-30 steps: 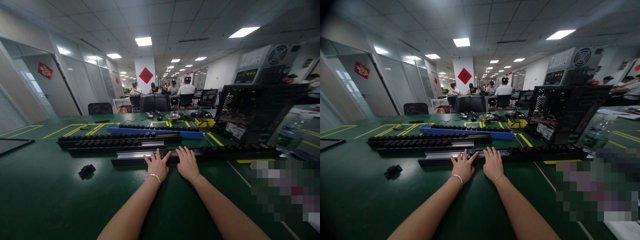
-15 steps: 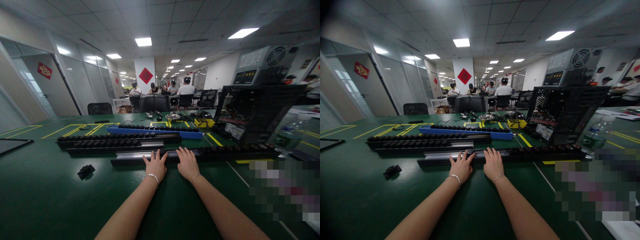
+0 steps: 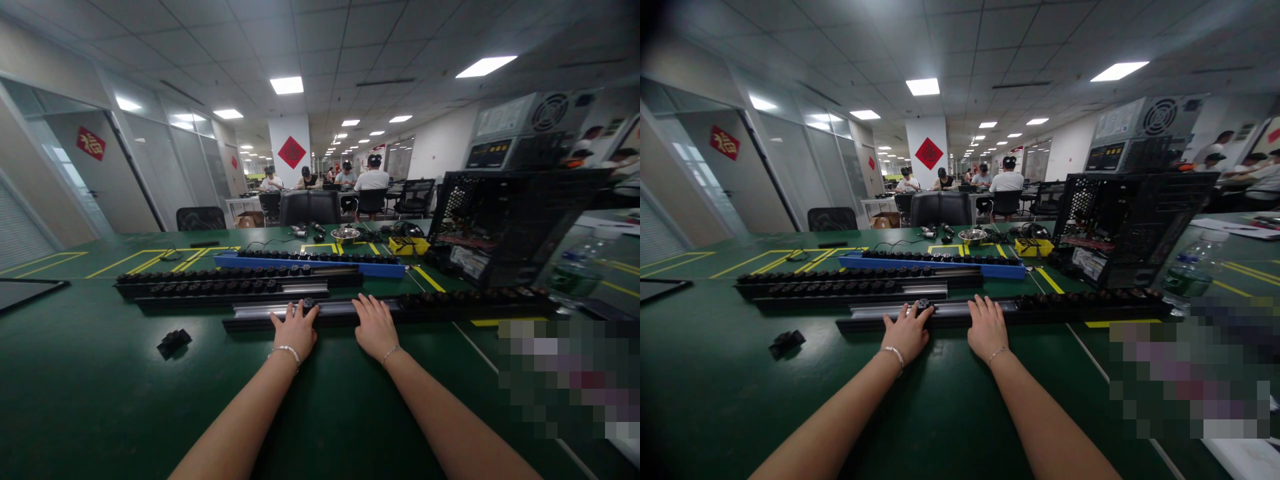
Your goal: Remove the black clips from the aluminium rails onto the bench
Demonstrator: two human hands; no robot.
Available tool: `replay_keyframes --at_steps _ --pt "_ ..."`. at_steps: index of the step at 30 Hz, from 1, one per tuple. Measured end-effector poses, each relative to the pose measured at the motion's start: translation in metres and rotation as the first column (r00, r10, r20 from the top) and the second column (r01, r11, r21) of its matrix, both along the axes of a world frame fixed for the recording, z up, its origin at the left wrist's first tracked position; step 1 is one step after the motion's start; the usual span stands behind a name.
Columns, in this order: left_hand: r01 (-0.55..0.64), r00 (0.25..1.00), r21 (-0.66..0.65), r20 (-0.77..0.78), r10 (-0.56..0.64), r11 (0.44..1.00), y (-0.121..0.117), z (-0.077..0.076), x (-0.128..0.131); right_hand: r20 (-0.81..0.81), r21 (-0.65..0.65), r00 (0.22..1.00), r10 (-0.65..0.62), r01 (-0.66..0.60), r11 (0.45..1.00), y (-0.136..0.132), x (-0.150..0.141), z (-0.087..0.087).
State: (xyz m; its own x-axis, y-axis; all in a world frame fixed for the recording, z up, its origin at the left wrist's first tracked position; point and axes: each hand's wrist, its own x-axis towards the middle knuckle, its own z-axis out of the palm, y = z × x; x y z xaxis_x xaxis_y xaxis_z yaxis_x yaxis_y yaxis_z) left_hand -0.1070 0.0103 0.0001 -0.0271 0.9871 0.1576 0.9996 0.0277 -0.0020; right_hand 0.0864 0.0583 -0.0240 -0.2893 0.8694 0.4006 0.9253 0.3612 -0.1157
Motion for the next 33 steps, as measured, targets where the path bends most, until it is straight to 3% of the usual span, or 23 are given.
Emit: replay_keyframes --at_steps 33 --pt "-0.155 0.987 -0.003 -0.036 0.155 0.988 -0.018 0.005 -0.077 0.006 -0.013 1.0 0.002 -0.002 1.0 0.0 0.001 0.001"
